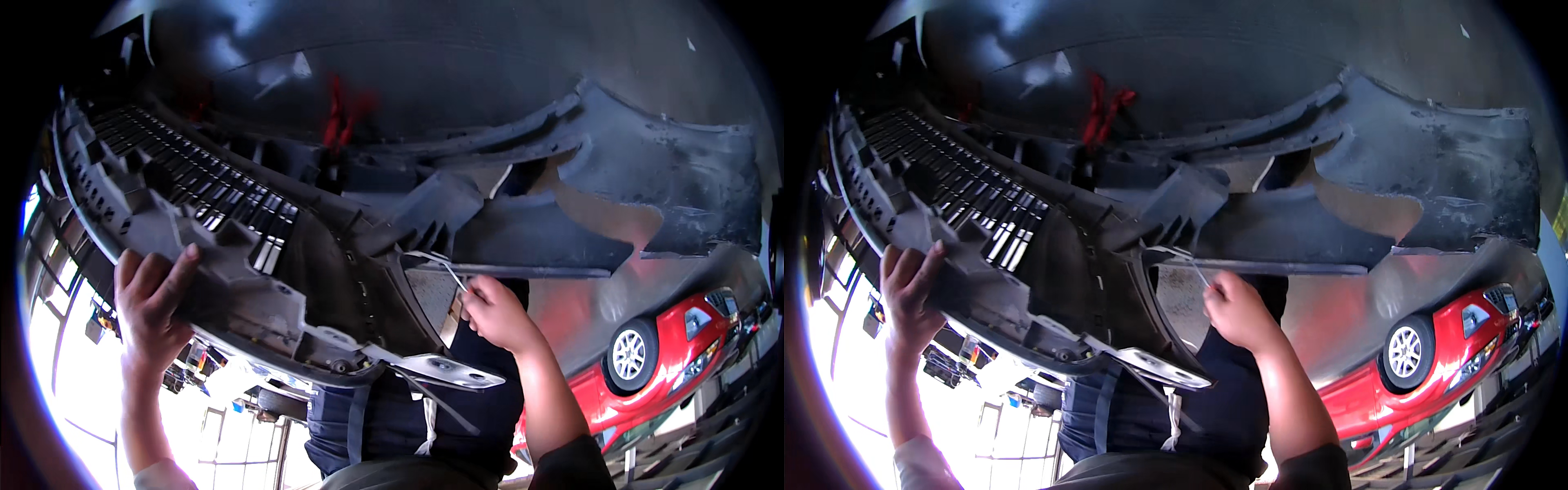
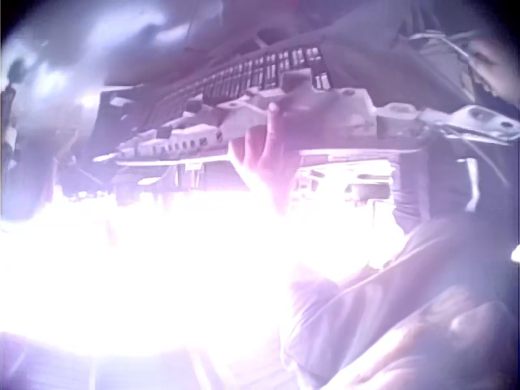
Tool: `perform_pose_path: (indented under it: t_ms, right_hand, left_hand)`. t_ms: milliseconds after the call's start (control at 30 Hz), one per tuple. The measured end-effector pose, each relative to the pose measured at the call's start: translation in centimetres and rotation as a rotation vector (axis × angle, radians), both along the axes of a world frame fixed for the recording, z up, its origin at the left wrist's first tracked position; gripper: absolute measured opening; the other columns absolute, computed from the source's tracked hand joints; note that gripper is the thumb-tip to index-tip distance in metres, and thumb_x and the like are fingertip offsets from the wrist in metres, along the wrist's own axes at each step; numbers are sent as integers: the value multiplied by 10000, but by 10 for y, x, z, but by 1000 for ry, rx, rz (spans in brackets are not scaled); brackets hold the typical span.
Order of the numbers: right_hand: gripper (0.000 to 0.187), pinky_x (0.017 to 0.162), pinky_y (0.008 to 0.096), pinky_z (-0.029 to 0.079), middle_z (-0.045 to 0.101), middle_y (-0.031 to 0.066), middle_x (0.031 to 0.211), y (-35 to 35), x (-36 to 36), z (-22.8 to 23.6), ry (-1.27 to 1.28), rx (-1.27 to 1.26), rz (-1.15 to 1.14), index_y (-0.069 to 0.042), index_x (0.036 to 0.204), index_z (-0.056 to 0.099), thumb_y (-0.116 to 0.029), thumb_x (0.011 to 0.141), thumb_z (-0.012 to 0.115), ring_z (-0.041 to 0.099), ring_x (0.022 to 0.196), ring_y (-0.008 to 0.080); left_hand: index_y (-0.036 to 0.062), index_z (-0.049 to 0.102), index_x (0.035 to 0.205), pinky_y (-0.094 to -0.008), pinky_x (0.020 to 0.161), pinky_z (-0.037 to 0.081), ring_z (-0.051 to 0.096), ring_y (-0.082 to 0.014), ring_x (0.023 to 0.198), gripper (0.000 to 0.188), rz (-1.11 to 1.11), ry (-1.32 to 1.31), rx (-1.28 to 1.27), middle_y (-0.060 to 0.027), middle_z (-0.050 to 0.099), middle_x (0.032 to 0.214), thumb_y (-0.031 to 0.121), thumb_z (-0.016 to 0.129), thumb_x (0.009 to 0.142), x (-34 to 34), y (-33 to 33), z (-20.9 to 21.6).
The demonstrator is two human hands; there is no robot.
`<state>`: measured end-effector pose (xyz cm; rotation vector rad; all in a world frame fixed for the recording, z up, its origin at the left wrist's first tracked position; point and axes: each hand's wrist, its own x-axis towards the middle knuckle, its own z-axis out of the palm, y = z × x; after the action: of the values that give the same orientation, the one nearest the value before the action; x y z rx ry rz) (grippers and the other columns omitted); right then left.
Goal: The person unclips and removes a grille from a car bumper using a screwdriver and hands, places it on a table, and detaches the emblem with the screwdriver. The person then unfastens and removes another grille insert from the bumper using the screwdriver and carries it away.
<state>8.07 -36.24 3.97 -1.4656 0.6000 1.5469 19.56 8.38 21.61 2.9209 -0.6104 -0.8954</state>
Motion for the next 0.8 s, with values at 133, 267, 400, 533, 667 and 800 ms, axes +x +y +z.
perform_pose_path:
  t_ms: [133, 267, 400, 533, 667, 800]
  right_hand:
    - [148, 522, 279, 450, 479, -22, 758, -41, 33, 49, 41, -62, -345, -89, 976, 490, -67, 934, 631, 556, 604, 93]
    - [251, 511, 238, 397, 548, 6, 719, -62, 126, 112, -424, 247, -351, -75, 799, 493, -115, 1021, 603, 486, 571, 61]
    - [268, 672, 313, 504, 631, 84, 800, 86, 241, 155, -587, 525, -27, 5, 914, 585, -198, 1087, 557, 601, 702, 136]
    - [299, 869, 353, 525, 728, 111, 993, 284, 300, 145, -723, 608, 476, 20, 1149, 679, -257, 1057, 615, 654, 902, 185]
    - [550, 916, 426, 547, 757, 207, 1042, 449, 309, 115, -944, 385, 706, 28, 1130, 729, -498, 979, 680, 718, 1001, 308]
    - [677, 918, 437, 543, 758, 180, 1054, 547, 303, 93, -894, 422, 861, 36, 1163, 728, -608, 960, 680, 708, 999, 300]
  left_hand:
    - [212, 683, 1425, -436, 756, 439, 490, -283, 822, 860, 17, 42, 12, -30, 541, 848, 119, 837, 584, 10, 4, 16]
    - [246, 682, 1425, -444, 782, 442, 499, -278, 844, 866, 49, 16, -68, -17, 540, 861, 240, 881, 582, 10, 4, 12]
    - [334, 590, 1527, -403, 908, 450, 546, -246, 970, 871, 60, 92, -16, 11, 610, 955, 288, 881, 707, -3, 15, 24]
    - [357, 524, 1579, -366, 948, 439, 565, -210, 1035, 852, 77, 63, -33, 23, 640, 1010, 311, 844, 791, -13, 24, 27]
    - [307, 556, 1554, -347, 919, 446, 575, -175, 1026, 719, 84, -91, -131, 50, 645, 998, 235, 729, 859, -26, 29, 14]
    - [213, 640, 1470, -329, 890, 461, 586, -173, 1033, 615, 150, -246, -292, 46, 645, 993, 182, 661, 856, -31, 36, 16]
